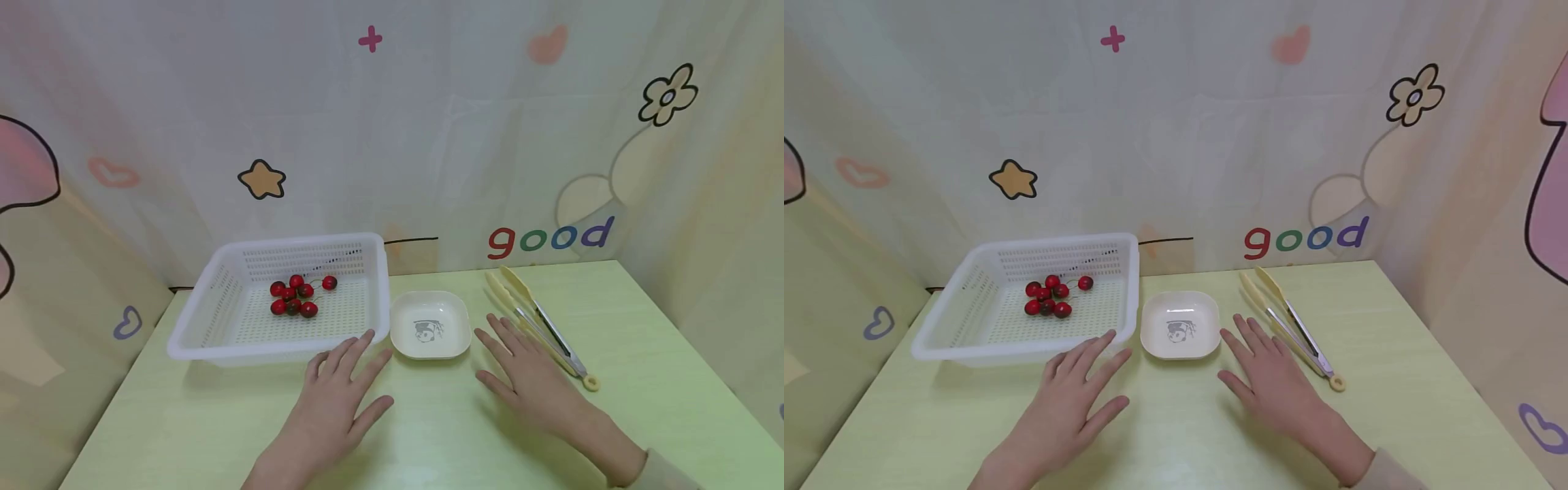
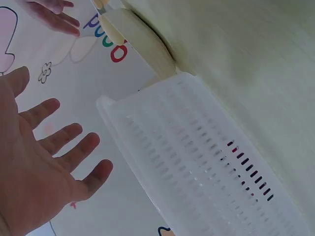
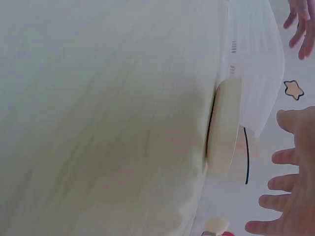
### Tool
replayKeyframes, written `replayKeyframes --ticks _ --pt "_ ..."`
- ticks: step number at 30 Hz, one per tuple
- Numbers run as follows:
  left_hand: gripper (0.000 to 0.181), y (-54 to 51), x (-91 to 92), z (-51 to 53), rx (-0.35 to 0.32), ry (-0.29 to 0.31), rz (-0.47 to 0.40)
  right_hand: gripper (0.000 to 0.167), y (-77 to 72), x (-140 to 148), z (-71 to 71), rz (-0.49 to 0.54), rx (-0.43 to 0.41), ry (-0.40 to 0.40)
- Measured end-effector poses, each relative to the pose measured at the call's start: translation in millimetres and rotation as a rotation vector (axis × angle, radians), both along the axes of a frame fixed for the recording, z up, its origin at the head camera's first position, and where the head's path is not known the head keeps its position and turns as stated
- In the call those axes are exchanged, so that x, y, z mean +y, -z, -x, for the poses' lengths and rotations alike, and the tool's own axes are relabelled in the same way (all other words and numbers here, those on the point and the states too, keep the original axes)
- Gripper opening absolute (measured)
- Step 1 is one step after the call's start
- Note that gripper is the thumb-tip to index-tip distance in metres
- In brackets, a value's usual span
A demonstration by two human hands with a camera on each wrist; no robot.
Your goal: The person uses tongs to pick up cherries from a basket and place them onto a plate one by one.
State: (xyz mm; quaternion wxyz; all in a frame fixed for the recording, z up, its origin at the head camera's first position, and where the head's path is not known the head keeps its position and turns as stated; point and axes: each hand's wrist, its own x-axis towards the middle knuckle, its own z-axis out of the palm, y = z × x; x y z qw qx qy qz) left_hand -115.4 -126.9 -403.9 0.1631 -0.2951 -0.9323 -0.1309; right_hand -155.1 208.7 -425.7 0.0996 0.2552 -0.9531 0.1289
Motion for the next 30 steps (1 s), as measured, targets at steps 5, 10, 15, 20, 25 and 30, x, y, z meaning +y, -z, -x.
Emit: replayKeyframes --ticks 5,10,15,20,25,30 --pt "0.056 -1.0 -11.6 7.5 0.034 -0.097 -0.018 0.052 2.1 14 13.4 0.084 0.093 0.009" --pt "0.056 -1.4 -25.2 15.7 0.04 -0.188 -0.049 0.047 4.8 28 22.1 0.168 0.11 0.092" --pt "0.055 -1.4 -41.7 22.1 0.013 -0.239 -0.061 0.048 6.8 40 27.2 0.173 0.08 0.177" --pt "0.055 -4.2 -58.6 26.5 -0.029 -0.287 -0.059 0.052 4.2 52 32.7 0.123 0.073 0.224" --pt "0.055 -9.2 -73.5 28.8 -0.082 -0.334 -0.049 0.06 5.3 66 39.1 0.069 0.038 0.26" --pt "0.06 -9.3 -86.6 31.1 -0.156 -0.385 -0.044 0.067 11.1 81 43.0 0.029 0.031 0.274"
